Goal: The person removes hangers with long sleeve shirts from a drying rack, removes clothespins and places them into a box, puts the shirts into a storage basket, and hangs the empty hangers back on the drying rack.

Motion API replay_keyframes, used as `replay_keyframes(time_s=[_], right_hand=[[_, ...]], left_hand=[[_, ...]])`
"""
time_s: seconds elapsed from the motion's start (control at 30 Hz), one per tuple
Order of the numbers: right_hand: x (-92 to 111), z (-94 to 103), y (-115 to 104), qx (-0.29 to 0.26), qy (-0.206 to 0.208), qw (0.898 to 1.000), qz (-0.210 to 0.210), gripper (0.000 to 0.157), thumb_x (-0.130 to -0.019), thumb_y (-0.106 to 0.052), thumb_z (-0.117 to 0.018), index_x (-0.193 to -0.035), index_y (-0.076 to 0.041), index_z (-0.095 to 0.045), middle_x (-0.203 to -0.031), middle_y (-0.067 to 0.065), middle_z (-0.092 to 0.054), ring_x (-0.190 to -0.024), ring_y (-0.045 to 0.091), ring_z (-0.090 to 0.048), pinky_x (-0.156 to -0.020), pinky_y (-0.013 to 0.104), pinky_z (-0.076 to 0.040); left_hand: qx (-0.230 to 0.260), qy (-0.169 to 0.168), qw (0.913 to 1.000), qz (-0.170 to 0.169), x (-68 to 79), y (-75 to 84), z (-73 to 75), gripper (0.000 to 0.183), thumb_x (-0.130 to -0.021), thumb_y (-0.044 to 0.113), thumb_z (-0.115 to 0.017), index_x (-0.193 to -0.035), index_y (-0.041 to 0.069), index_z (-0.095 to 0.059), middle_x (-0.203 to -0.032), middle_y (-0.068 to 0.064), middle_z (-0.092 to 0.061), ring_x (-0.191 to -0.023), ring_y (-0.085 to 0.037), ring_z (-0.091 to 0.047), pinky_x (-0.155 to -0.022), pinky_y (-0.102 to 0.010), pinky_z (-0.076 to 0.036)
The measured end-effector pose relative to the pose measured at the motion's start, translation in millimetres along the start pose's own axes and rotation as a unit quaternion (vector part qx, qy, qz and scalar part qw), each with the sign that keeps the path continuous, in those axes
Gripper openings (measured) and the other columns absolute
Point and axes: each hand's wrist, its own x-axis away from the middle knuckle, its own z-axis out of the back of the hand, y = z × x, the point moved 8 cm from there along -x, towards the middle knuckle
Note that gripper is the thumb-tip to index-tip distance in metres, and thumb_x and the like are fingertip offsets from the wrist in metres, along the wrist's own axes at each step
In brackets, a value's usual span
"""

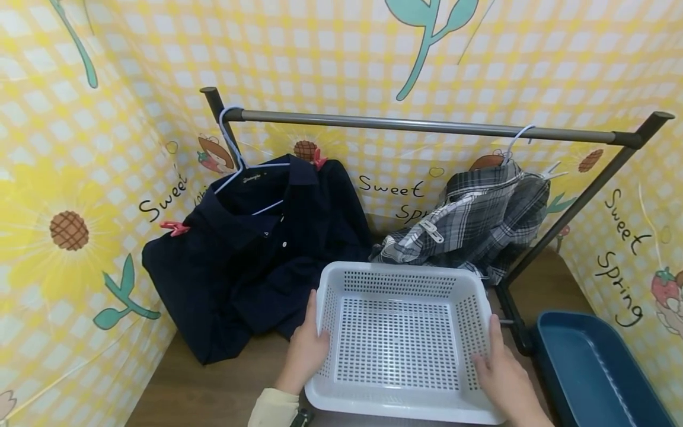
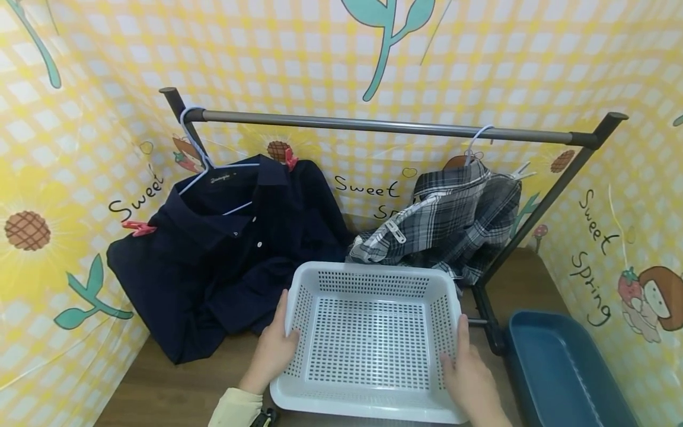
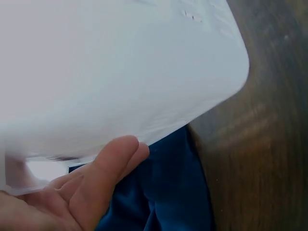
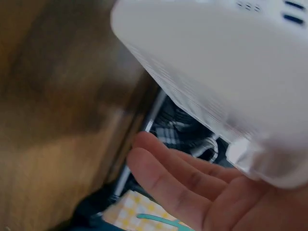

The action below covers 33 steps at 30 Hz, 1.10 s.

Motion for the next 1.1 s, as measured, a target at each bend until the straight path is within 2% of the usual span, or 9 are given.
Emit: replay_keyframes(time_s=[0.13, 0.3, 0.4, 0.5, 0.73, 0.87, 1.0, 1.1], right_hand=[[3.5, 9.5, -8.7, 0.02, 0.007, 1.0, 0.021, 0.093, -0.093, -0.024, -0.059, -0.149, -0.013, 0.015, -0.134, 0.038, -0.028, -0.109, 0.055, -0.046, -0.075, 0.061, -0.046], [10.9, 35.0, -39.0, 0.056, 0.092, 0.991, 0.084, 0.082, -0.09, -0.024, -0.063, -0.15, -0.003, -0.01, -0.141, 0.039, -0.016, -0.119, 0.059, -0.029, -0.083, 0.073, -0.029], [15.5, 51.2, -62.8, 0.032, 0.131, 0.984, 0.119, 0.079, -0.09, -0.022, -0.063, -0.15, -0.005, -0.016, -0.146, 0.036, -0.012, -0.123, 0.059, -0.024, -0.083, 0.075, -0.026], [17.1, 61.5, -86.5, 0.005, 0.15, 0.978, 0.147, 0.074, -0.093, -0.028, -0.06, -0.151, -0.007, -0.017, -0.15, 0.031, -0.009, -0.127, 0.056, -0.021, -0.085, 0.075, -0.025], [8.1, 67.2, -133.0, -0.065, 0.186, 0.96, 0.197, 0.075, -0.095, -0.045, -0.052, -0.151, -0.008, -0.019, -0.153, 0.023, -0.01, -0.135, 0.047, -0.015, -0.092, 0.072, -0.022], [-6.5, 70.0, -157.2, -0.13, 0.185, 0.956, 0.185, 0.083, -0.093, -0.053, -0.05, -0.152, -0.01, -0.011, -0.155, 0.017, -0.003, -0.138, 0.042, -0.008, -0.099, 0.068, -0.017], [-25.9, 72.0, -173.2, -0.198, 0.201, 0.951, 0.127, 0.099, -0.085, -0.065, -0.052, -0.152, -0.015, 0.001, -0.156, 0.012, 0.008, -0.139, 0.036, 0.0, -0.104, 0.062, -0.014], [-37.7, 73.4, -180.4, -0.239, 0.231, 0.939, 0.087, 0.107, -0.079, -0.069, -0.056, -0.151, -0.018, 0.004, -0.156, 0.007, 0.01, -0.14, 0.03, 0.002, -0.106, 0.056, -0.014]], left_hand=[[-0.006, 0.013, 0.9998, -0.014, 0.4, 4.1, 1.1, 0.084, -0.089, 0.001, -0.053, -0.153, 0.024, -0.003, -0.079, -0.014, -0.061, -0.059, -0.016, -0.059, -0.053, -0.038, -0.048], [-0.008, 0.016, 0.9997, -0.017, 0.0, 5.0, 1.9, 0.085, -0.089, 0.0, -0.053, -0.153, 0.024, -0.003, -0.077, -0.013, -0.061, -0.057, -0.015, -0.058, -0.052, -0.036, -0.048], [-0.009, 0.018, 0.9997, -0.016, -0.1, 5.3, 1.9, 0.085, -0.089, -0.001, -0.053, -0.153, 0.024, -0.003, -0.078, -0.014, -0.061, -0.057, -0.015, -0.058, -0.051, -0.035, -0.048], [-0.008, 0.018, 0.9997, -0.012, 0.8, 5.7, 1.9, 0.084, -0.089, -0.001, -0.053, -0.153, 0.023, -0.003, -0.075, -0.013, -0.06, -0.055, -0.015, -0.057, -0.05, -0.035, -0.047], [-0.008, 0.013, 0.9998, 0.012, 2.6, 4.3, 1.3, 0.083, -0.09, 0.002, -0.052, -0.153, 0.025, -0.003, -0.07, -0.008, -0.058, -0.055, -0.015, -0.057, -0.051, -0.035, -0.047], [-0.006, 0.013, 0.9998, 0.014, 2.7, 2.9, 0.5, 0.083, -0.09, 0.001, -0.052, -0.153, 0.023, -0.004, -0.07, -0.008, -0.058, -0.055, -0.014, -0.057, -0.052, -0.036, -0.047], [-0.008, 0.016, 0.9998, 0.002, 2.9, 3.4, -0.2, 0.083, -0.089, 0.0, -0.053, -0.153, 0.021, -0.005, -0.068, -0.007, -0.057, -0.053, -0.015, -0.056, -0.051, -0.036, -0.046], [-0.013, 0.02, 0.9997, -0.003, 3.2, 3.8, 0.7, 0.084, -0.088, 0.0, -0.053, -0.153, 0.021, -0.005, -0.068, -0.008, -0.057, -0.054, -0.015, -0.056, -0.05, -0.036, -0.046]])
